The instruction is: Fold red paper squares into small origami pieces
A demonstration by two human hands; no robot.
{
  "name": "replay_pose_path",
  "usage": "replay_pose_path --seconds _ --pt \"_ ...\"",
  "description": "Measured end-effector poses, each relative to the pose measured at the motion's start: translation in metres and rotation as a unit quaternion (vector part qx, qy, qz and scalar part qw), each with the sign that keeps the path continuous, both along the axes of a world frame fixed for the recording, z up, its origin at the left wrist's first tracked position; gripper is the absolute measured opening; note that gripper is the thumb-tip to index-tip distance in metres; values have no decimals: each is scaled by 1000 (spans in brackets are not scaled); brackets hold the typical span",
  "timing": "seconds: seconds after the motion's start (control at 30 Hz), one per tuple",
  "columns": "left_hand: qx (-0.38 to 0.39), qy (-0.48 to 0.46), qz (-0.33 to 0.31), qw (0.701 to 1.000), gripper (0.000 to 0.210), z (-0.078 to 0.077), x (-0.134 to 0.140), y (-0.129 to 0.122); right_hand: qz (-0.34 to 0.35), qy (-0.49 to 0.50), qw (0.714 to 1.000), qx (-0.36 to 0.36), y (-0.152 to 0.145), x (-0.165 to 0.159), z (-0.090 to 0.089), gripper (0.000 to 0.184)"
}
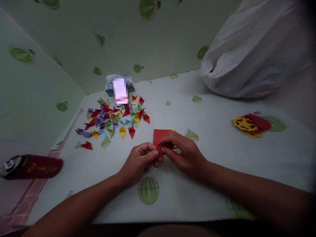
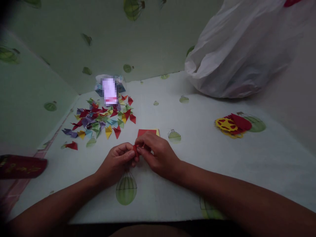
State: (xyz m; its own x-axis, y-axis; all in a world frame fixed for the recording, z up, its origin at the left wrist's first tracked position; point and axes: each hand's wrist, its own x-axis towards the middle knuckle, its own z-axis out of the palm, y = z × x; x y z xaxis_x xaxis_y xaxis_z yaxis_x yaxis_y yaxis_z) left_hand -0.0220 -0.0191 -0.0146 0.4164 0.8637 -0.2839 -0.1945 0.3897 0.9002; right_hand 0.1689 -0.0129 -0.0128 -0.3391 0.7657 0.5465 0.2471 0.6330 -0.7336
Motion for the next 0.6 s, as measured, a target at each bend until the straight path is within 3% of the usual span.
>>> replay_pose_path --seconds 0.6 --pt "2 46 10 999 21 3 2 -3 -18 -34 999 38 2 0 -1 15"
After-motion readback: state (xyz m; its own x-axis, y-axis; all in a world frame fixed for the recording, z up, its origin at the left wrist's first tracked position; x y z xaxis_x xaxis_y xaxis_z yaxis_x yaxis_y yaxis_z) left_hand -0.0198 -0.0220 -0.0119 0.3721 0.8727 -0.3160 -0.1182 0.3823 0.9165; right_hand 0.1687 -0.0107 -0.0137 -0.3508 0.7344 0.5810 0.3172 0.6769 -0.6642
